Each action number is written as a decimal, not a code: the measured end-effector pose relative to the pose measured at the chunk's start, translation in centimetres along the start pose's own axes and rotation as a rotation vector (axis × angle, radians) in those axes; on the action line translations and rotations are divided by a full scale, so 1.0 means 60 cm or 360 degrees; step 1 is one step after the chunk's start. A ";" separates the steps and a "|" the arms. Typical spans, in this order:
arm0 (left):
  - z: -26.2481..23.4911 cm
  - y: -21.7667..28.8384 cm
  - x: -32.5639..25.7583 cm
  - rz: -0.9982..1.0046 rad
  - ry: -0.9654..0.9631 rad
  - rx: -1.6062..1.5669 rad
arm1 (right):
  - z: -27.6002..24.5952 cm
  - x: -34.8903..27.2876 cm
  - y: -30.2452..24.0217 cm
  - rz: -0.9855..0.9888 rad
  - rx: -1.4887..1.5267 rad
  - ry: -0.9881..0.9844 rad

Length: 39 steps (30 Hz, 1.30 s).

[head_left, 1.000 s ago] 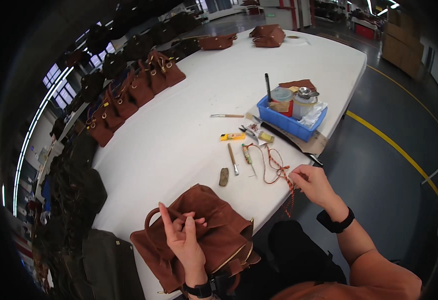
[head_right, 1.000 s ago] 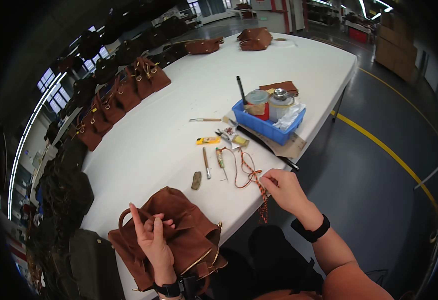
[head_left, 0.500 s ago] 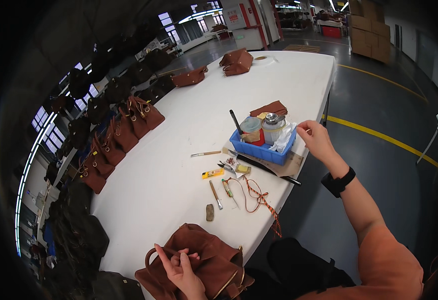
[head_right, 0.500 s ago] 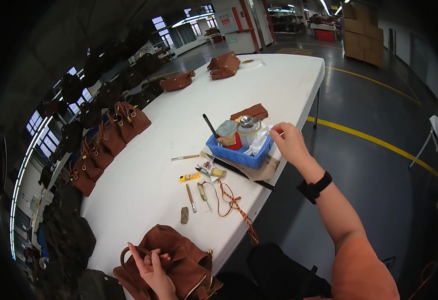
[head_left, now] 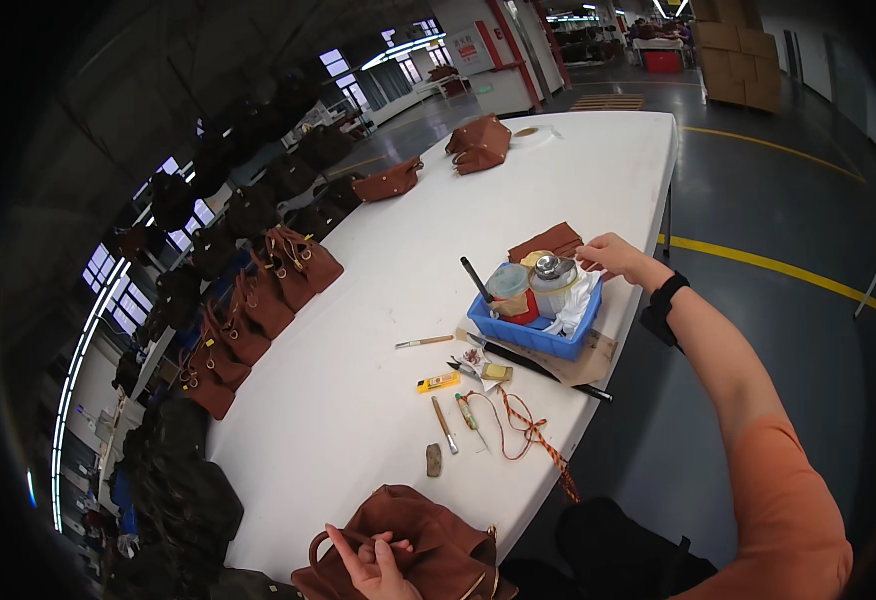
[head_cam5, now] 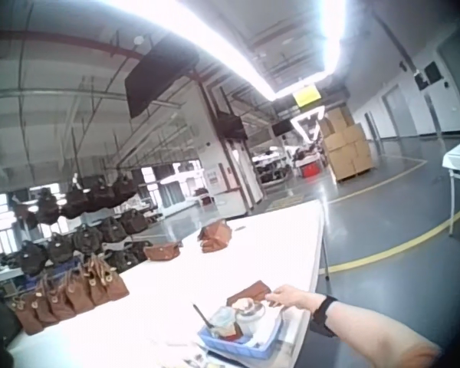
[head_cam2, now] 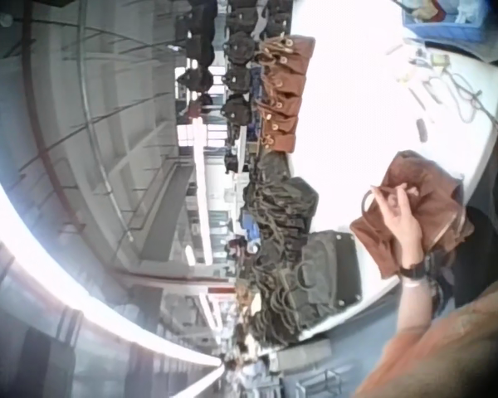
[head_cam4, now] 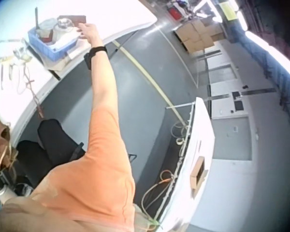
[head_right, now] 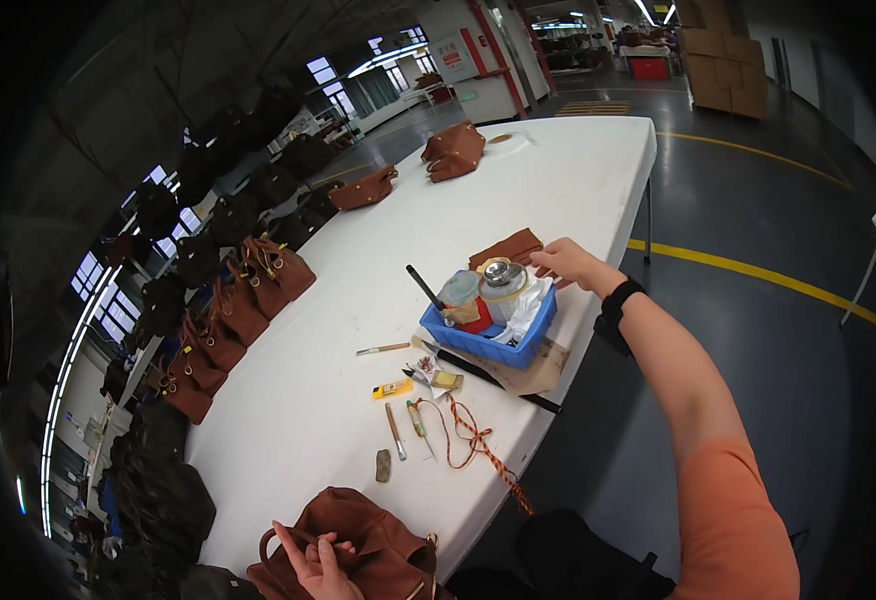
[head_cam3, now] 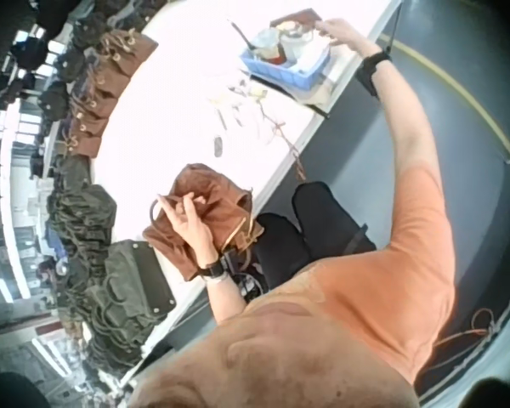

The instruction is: The person repairs a brown leather handbag on a white workbench. They use a small hammer to tap a metal rivet into the bag's handle attachment point. They also use a green-handled awl to puncture the leather and a yellow block to apply a substance to the bag's surface. The person inspects the bag's interior and exterior throughout the process.

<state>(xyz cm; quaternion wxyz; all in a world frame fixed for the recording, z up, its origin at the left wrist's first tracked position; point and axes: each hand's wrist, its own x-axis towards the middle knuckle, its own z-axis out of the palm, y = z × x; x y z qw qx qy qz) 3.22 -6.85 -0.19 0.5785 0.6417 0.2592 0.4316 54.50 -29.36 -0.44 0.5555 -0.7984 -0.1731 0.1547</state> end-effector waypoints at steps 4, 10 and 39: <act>-0.009 -0.006 -0.002 -0.0003 0.0021 0.0043 | 0.015 0.063 -0.043 -0.0190 -0.0286 -0.0410; 0.001 -0.015 0.003 0.0025 -0.0004 0.0050 | 0.028 0.197 -0.008 -0.0686 -0.0836 -0.0956; 0.020 0.082 -0.071 0.0186 0.0120 0.0680 | -0.080 -0.180 -0.160 -0.0636 -0.0578 -0.0838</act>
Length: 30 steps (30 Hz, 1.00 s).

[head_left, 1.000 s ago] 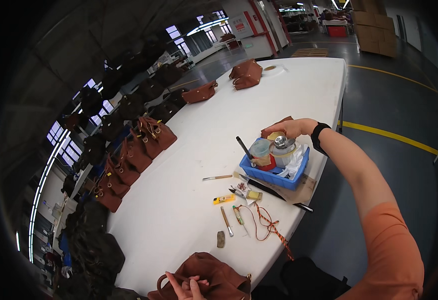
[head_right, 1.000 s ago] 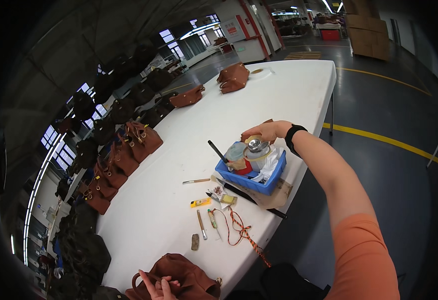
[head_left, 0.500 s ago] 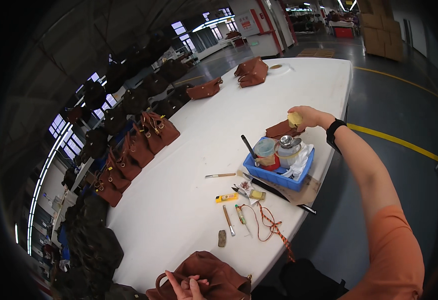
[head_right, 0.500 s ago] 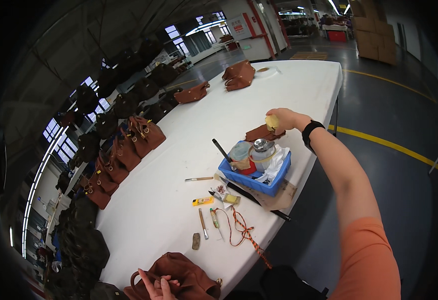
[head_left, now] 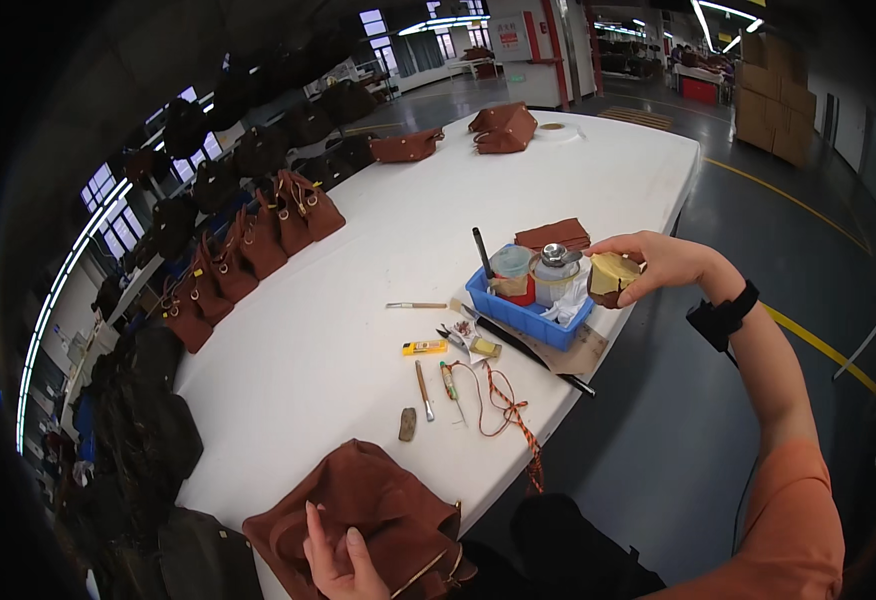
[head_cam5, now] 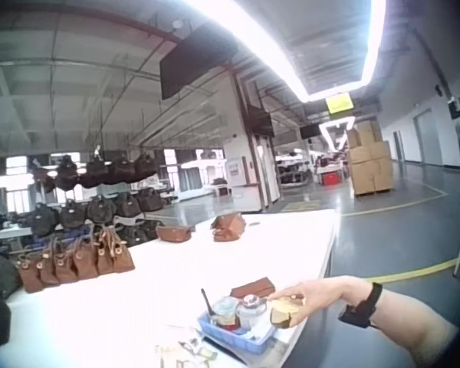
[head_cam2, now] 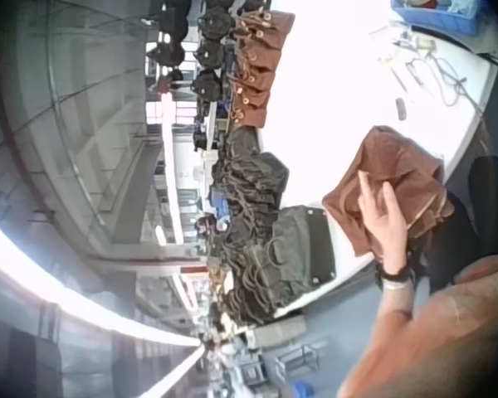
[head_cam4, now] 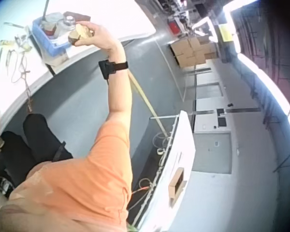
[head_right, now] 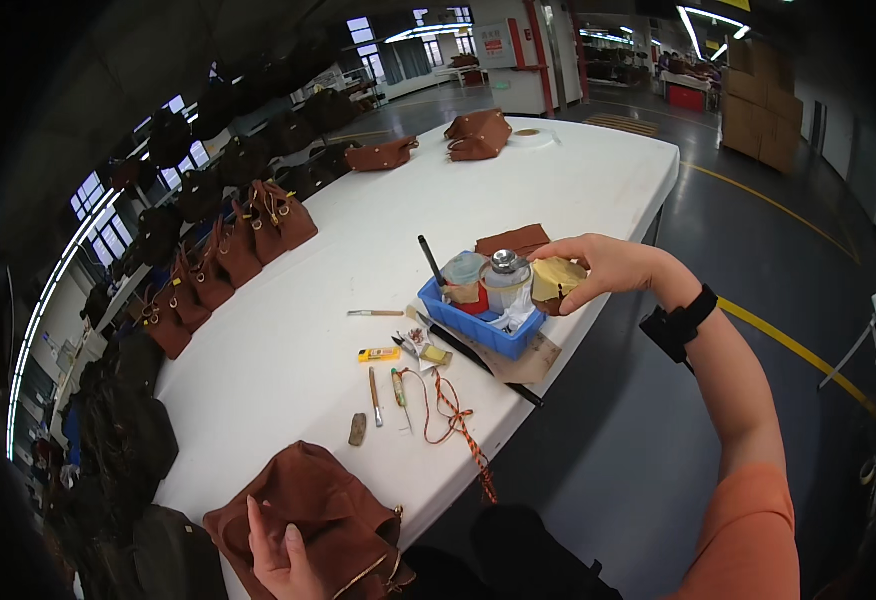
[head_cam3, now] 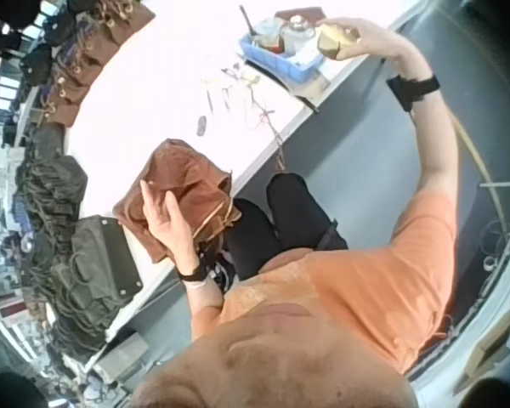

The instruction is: The person repairs a brown leather handbag on a white workbench. They use a small hammer to tap a metal rivet into the bag's handle attachment point. They also use a green-handled awl to puncture the leather and a yellow block to apply a substance to the bag's surface. The person inspects the bag's interior and exterior throughout the process.

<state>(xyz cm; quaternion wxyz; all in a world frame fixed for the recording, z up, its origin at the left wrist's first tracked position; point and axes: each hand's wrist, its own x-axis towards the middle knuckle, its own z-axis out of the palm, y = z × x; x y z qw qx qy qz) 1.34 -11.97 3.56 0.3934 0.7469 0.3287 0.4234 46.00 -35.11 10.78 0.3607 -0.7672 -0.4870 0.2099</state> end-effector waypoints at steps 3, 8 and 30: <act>-0.019 0.005 -0.025 -0.0059 -0.0136 0.0117 | 0.036 -0.008 -0.026 -0.0070 -0.0210 -0.0047; -0.034 0.014 -0.059 -0.0020 -0.0259 0.0243 | 0.107 -0.014 -0.082 -0.0220 -0.0346 -0.0174; 0.046 0.004 -0.146 -0.0842 -0.0922 -0.1491 | 0.392 -0.102 -0.225 -0.0705 -0.0005 -0.0379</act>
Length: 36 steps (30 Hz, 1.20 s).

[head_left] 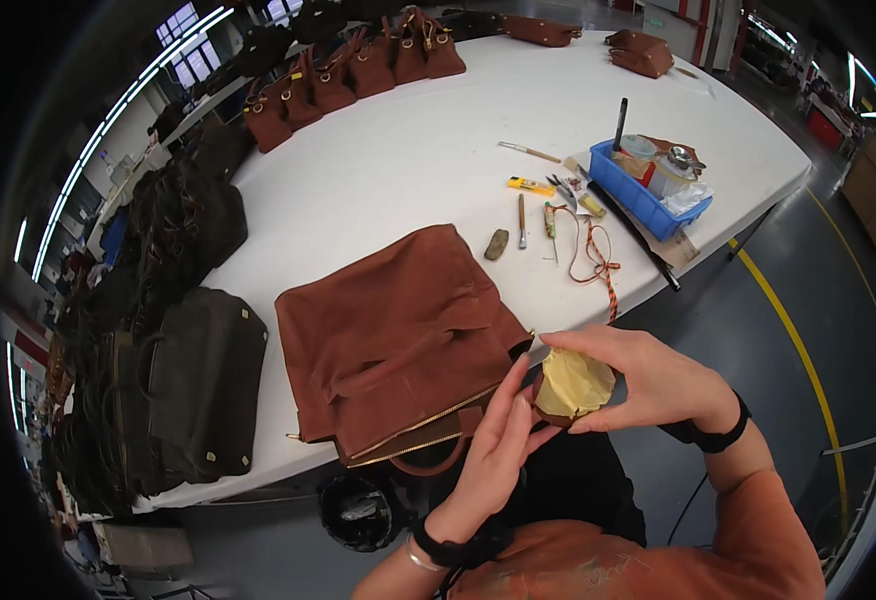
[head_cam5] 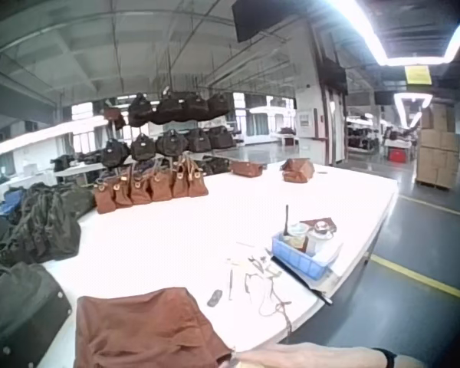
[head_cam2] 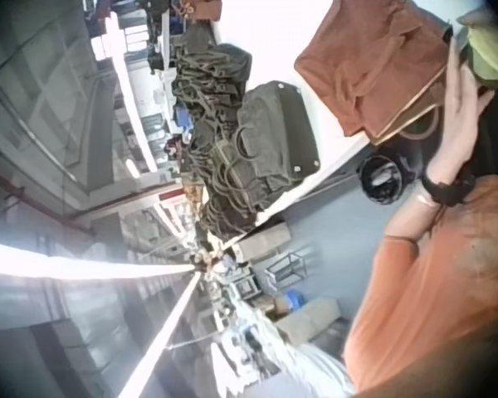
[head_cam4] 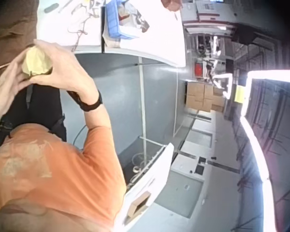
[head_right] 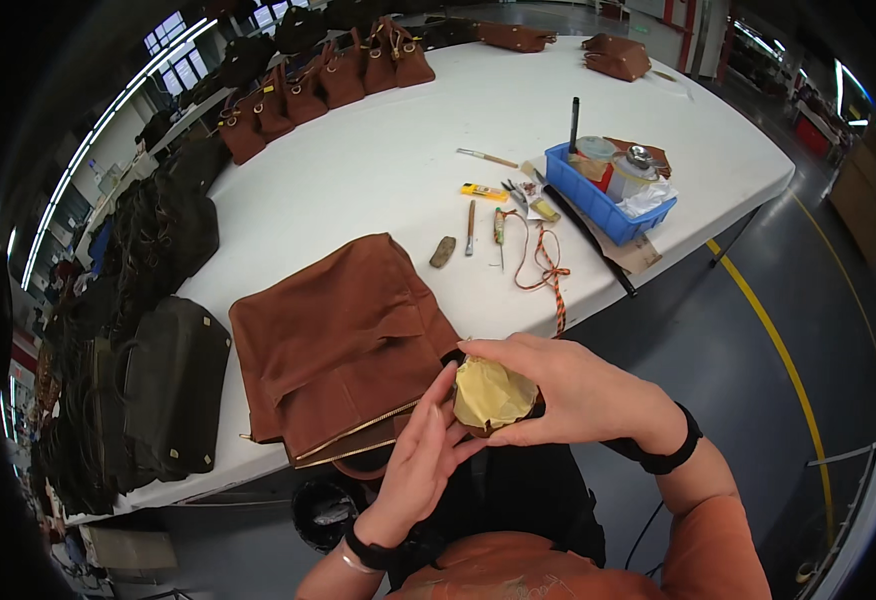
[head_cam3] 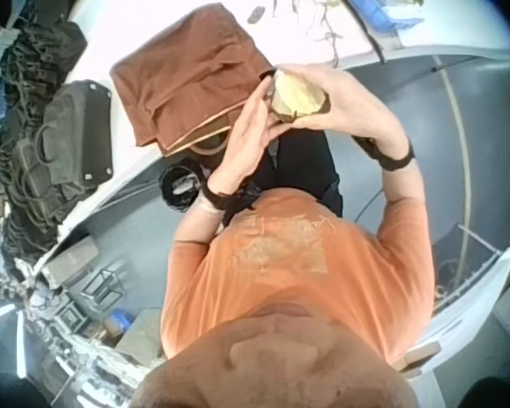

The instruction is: The person repairs a brown leather handbag on a white workbench. They use a small hammer to tap a metal rivet into the bag's handle attachment point. They also use a green-handled awl to puncture the leather and a yellow block to apply a substance to the bag's surface. The person inspects the bag's interior and exterior throughout the process.

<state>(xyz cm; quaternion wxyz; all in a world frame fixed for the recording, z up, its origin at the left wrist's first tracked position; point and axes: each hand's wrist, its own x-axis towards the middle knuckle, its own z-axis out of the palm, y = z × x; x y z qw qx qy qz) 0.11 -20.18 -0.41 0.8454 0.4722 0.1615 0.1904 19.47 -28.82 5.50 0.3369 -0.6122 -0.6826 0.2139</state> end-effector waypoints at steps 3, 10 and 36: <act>-0.017 -0.019 0.027 -0.0234 -0.0234 -0.0619 | 0.037 0.003 -0.008 0.0015 -0.0056 0.0083; -0.033 -0.004 0.027 -0.0294 -0.0063 -0.0919 | 0.059 0.006 -0.026 0.0215 0.0210 0.0133; -0.017 0.008 0.040 0.0265 0.0064 -0.0683 | 0.100 0.003 -0.027 0.0052 -0.0097 0.1014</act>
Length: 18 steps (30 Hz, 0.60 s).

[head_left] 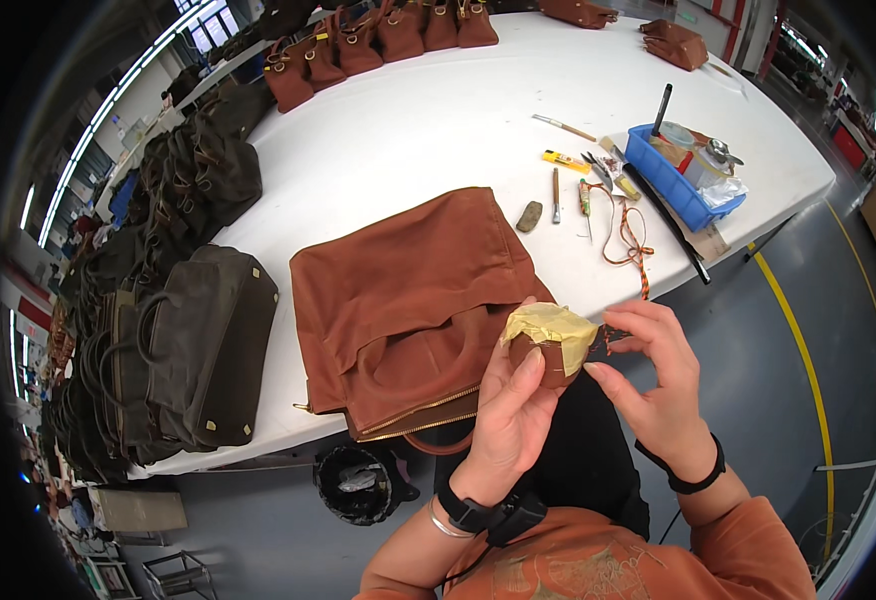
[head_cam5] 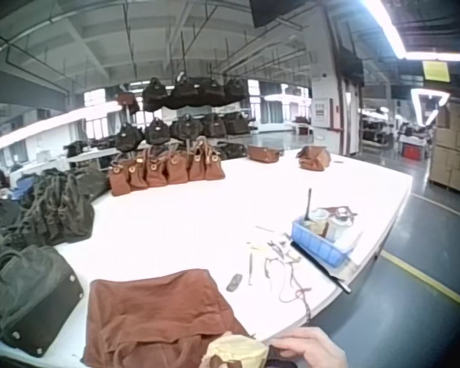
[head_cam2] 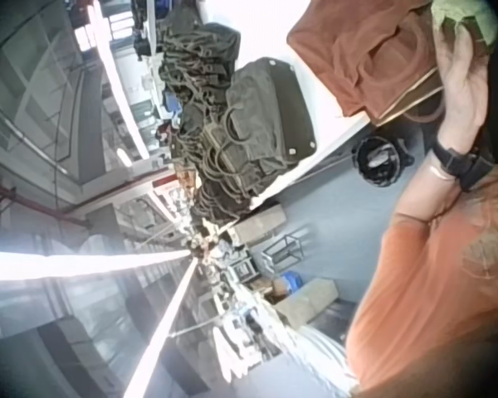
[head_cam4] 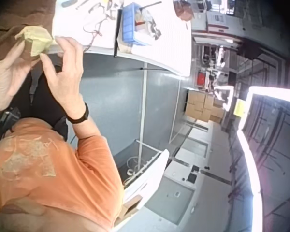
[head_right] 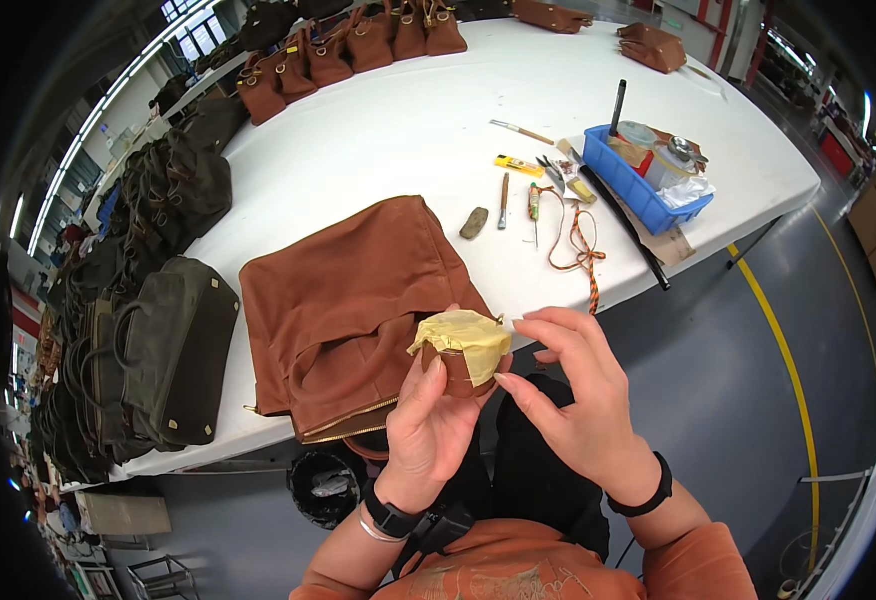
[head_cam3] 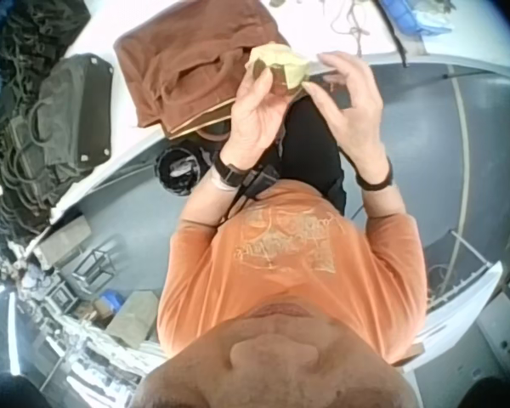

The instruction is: The person repairs a brown leather handbag on a white workbench. They use a small hammer to tap a metal rivet into the bag's handle attachment point. They also use a green-handled awl to puncture the leather and a yellow block to apply a substance to the bag's surface. The person inspects the bag's interior and exterior throughout the process.

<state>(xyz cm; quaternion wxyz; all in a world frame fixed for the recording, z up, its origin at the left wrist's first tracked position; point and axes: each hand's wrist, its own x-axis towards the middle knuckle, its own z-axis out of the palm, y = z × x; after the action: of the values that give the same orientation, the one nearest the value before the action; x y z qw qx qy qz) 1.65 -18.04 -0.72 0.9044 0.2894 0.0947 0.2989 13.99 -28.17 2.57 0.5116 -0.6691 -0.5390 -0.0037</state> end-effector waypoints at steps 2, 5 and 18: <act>-0.006 0.000 0.002 0.0016 -0.0036 0.0012 | 0.005 -0.011 0.001 0.0034 0.0002 0.0106; -0.009 -0.004 0.004 0.0146 -0.0033 0.0033 | 0.014 -0.018 -0.010 0.0054 -0.0010 0.0095; -0.010 -0.020 0.005 0.0433 -0.0161 0.0420 | 0.046 -0.034 -0.016 0.0187 -0.0016 0.0240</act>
<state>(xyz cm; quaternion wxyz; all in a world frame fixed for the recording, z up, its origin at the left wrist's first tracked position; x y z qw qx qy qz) 2.26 -18.36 -1.88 0.8135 0.4302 0.0474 0.3885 10.96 -27.84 0.79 0.5466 -0.7000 -0.4588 -0.0268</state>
